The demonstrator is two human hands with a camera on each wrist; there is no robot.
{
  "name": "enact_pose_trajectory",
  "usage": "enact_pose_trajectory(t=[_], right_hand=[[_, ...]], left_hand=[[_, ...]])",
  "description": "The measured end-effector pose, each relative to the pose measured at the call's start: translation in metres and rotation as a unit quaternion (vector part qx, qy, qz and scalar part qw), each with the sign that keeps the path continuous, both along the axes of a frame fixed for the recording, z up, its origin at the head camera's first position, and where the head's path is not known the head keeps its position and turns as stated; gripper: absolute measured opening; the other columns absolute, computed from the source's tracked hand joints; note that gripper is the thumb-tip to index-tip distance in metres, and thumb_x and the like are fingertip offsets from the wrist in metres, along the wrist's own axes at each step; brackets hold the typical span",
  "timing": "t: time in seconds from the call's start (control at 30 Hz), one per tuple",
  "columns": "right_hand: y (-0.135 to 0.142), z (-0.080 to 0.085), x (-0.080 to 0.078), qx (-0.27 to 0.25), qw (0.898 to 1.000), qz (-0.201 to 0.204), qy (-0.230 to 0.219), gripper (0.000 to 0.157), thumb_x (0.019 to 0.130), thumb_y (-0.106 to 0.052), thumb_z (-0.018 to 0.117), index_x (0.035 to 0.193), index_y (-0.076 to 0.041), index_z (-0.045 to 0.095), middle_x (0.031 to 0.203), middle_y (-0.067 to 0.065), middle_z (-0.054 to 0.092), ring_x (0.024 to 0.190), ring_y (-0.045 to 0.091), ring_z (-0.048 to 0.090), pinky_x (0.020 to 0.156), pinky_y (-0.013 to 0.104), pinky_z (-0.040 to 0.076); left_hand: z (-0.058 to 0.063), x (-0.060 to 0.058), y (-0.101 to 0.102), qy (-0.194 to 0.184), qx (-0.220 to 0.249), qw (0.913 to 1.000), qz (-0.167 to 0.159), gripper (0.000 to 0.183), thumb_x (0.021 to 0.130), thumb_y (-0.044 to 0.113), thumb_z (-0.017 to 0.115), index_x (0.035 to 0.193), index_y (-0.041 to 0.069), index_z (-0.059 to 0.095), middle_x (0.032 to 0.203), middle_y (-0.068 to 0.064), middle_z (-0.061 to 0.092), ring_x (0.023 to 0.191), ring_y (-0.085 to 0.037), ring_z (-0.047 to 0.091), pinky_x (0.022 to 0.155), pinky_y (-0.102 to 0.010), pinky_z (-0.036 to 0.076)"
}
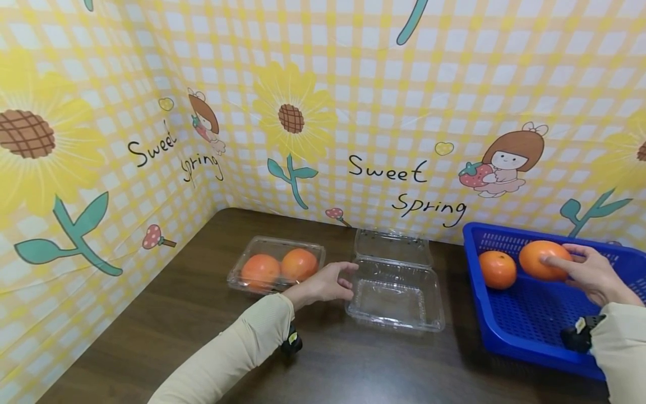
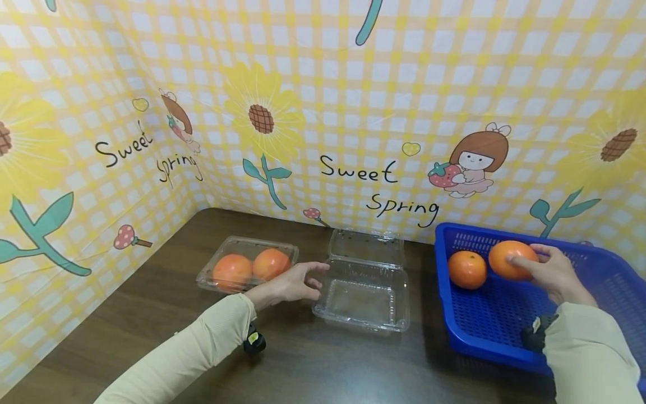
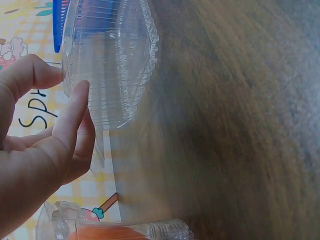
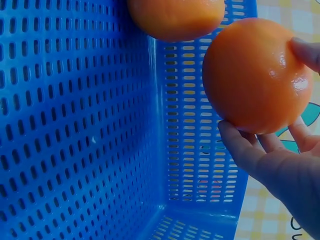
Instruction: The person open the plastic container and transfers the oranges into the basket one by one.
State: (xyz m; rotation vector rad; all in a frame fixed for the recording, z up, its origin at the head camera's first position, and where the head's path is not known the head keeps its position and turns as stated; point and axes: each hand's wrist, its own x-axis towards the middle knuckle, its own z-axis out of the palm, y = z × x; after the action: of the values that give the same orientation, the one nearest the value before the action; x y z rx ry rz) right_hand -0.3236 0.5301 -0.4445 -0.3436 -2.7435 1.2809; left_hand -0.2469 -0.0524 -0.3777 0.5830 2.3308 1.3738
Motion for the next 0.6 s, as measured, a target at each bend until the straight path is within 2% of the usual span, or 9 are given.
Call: enact_pose_trajectory(t=[0.17, 0.2, 0.27, 0.4, 0.43, 0.5, 0.6], right_hand=[[-0.009, 0.009, 0.007, -0.007, 1.000, 0.009, -0.006, 0.104, 0.075, -0.053, 0.058, 0.138, 0.007, 0.000, 0.129, 0.042, 0.020, 0.108, 0.049, 0.035, 0.063, 0.046, 0.050], [-0.015, 0.015, 0.012, -0.012, 1.000, 0.010, -0.012, 0.105, 0.075, -0.053, 0.059, 0.138, 0.007, 0.000, 0.129, 0.041, 0.020, 0.108, 0.049, 0.035, 0.058, 0.043, 0.051], [-0.031, 0.031, 0.023, -0.007, 0.999, 0.003, -0.033, 0.104, 0.076, -0.053, 0.059, 0.137, 0.009, 0.001, 0.130, 0.039, 0.021, 0.108, 0.046, 0.037, 0.056, 0.043, 0.050], [-0.077, 0.076, 0.059, -0.018, 0.996, 0.024, -0.080, 0.100, 0.081, -0.048, 0.056, 0.134, 0.015, -0.001, 0.130, 0.041, 0.012, 0.112, 0.050, 0.030, 0.075, 0.055, 0.044], [-0.088, 0.086, 0.067, -0.017, 0.996, 0.030, -0.086, 0.097, 0.083, -0.045, 0.054, 0.133, 0.016, -0.001, 0.130, 0.042, 0.010, 0.112, 0.052, 0.028, 0.080, 0.059, 0.038], [-0.105, 0.101, 0.081, -0.027, 0.994, 0.045, -0.095, 0.092, 0.086, -0.040, 0.051, 0.130, 0.019, -0.004, 0.128, 0.045, 0.004, 0.114, 0.055, 0.020, 0.086, 0.061, 0.031], [-0.120, 0.113, 0.092, -0.026, 0.993, 0.045, -0.104, 0.087, 0.089, -0.035, 0.047, 0.129, 0.021, -0.005, 0.127, 0.045, 0.004, 0.115, 0.055, 0.019, 0.088, 0.060, 0.031]], left_hand=[[0.000, -0.001, 0.001, -0.002, 0.003, 1.0000, -0.003, 0.062, 0.073, -0.005, 0.063, 0.130, -0.003, 0.037, 0.130, -0.019, 0.038, 0.099, -0.026, 0.054, 0.068, -0.026, 0.048], [0.000, -0.001, 0.001, -0.002, 0.006, 1.0000, -0.004, 0.062, 0.073, -0.005, 0.063, 0.130, -0.004, 0.037, 0.131, -0.019, 0.038, 0.099, -0.027, 0.053, 0.068, -0.027, 0.048], [0.000, -0.001, 0.001, -0.004, 0.008, 0.9999, -0.005, 0.062, 0.073, -0.005, 0.062, 0.130, -0.004, 0.037, 0.131, -0.019, 0.037, 0.100, -0.028, 0.053, 0.069, -0.027, 0.048], [0.000, -0.001, 0.001, -0.005, 0.012, 0.9999, -0.006, 0.062, 0.073, -0.006, 0.062, 0.130, -0.004, 0.036, 0.132, -0.020, 0.037, 0.100, -0.029, 0.053, 0.068, -0.026, 0.048], [0.000, -0.001, 0.001, -0.005, 0.011, 0.9999, -0.006, 0.062, 0.073, -0.006, 0.062, 0.130, -0.004, 0.036, 0.132, -0.020, 0.037, 0.100, -0.028, 0.053, 0.069, -0.026, 0.048], [-0.001, -0.001, 0.001, -0.004, 0.011, 0.9999, -0.006, 0.062, 0.073, -0.006, 0.062, 0.130, -0.005, 0.036, 0.132, -0.020, 0.037, 0.100, -0.029, 0.053, 0.069, -0.027, 0.048], [-0.001, -0.001, 0.001, -0.005, 0.010, 0.9999, -0.005, 0.062, 0.073, -0.006, 0.062, 0.130, -0.004, 0.037, 0.132, -0.020, 0.037, 0.101, -0.029, 0.053, 0.070, -0.028, 0.048]])
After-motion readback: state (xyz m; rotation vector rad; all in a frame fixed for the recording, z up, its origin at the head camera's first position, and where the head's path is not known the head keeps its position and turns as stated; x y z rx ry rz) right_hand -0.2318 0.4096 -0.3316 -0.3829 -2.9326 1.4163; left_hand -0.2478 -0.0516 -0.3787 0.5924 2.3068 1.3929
